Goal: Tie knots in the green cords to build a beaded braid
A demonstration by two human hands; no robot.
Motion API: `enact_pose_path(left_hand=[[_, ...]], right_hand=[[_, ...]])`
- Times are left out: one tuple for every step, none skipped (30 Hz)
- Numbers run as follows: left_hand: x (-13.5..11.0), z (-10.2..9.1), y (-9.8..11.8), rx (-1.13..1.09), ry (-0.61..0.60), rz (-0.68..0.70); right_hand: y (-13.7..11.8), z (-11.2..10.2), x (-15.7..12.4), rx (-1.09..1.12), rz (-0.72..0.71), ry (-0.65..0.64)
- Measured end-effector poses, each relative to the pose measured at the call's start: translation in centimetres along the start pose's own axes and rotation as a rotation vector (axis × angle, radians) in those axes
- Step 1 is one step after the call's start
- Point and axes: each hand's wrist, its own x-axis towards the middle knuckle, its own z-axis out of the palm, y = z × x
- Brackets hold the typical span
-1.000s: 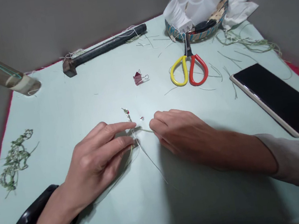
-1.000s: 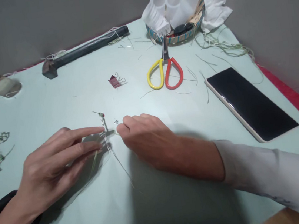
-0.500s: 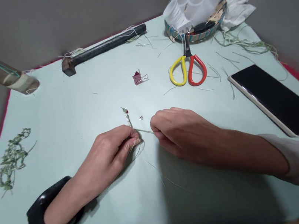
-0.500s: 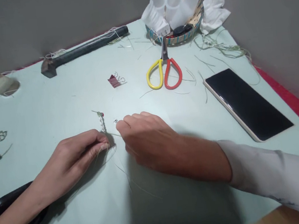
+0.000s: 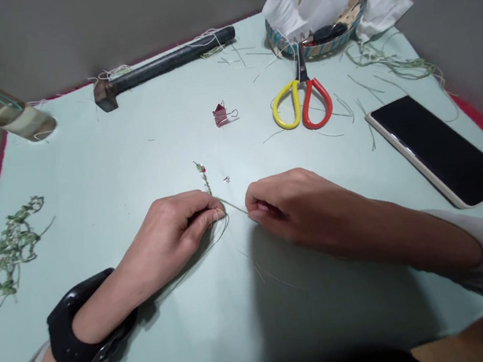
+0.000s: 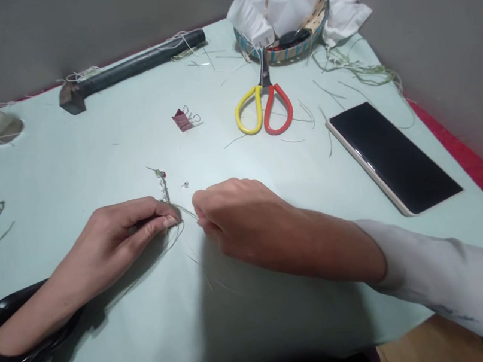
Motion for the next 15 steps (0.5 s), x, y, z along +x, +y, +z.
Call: enact_pose_path(left_hand=[[0.0, 0.1, -0.1, 0.003, 0.008, -0.004], [-0.1, 0.2, -0.2, 0.005, 0.018, -0.008], [-0.1, 0.2, -0.3, 0.005, 0.031, -0.011], [-0.1, 0.3, -0.4, 0.003, 0.044, -0.012], [-0.2, 0.3, -0.4, -0.002, 0.055, -0.012], [-0.2, 0.4, -0.4, -0.008, 0.063, -0.009], [-0.2, 0.4, -0.4, -0.014, 0.066, -0.006], [-0.3, 0.4, -0.3, -0.021, 0.067, -0.001], [-0.2, 0.4, -0.2, -0.027, 0.064, 0.005], [-0.2, 0.4, -0.1, -0.034, 0.061, 0.009], [-0.2, 0.4, 0.0, -0.042, 0.056, 0.010], [-0.1, 0.4, 0.1, -0.052, 0.049, 0.008], [0.0, 0.3, 0.1, -0.067, 0.041, 0.000], [0.0, 0.3, 0.2, -0.086, 0.029, -0.011], [0.1, 0.3, 0.2, -0.109, 0.013, -0.023]], right_hand=[[0.0, 0.0, 0.0, 0.011, 0.007, -0.007], [-0.1, -0.1, 0.0, 0.024, 0.014, -0.015], [-0.1, -0.2, 0.0, 0.040, 0.019, -0.023], [-0.2, -0.4, 0.0, 0.060, 0.024, -0.031], [-0.3, -0.6, 0.1, 0.080, 0.030, -0.037], [-0.4, -0.8, 0.1, 0.096, 0.036, -0.038], [-0.6, -0.9, 0.1, 0.126, 0.035, -0.037], [-0.8, -1.1, 0.0, 0.176, 0.030, -0.033], [-1.1, -1.1, 0.0, 0.248, 0.021, -0.020], [-1.5, -1.0, -0.1, 0.336, 0.013, -0.006], [-1.9, -0.8, -0.2, 0.429, 0.006, 0.007], [-2.4, -0.5, -0.4, 0.506, 0.002, 0.011], [-2.9, -0.1, -0.6, 0.544, -0.006, 0.010], [-3.4, 0.3, -0.9, 0.534, -0.030, 0.001], [-3.8, 0.6, -1.1, 0.488, -0.072, -0.019]])
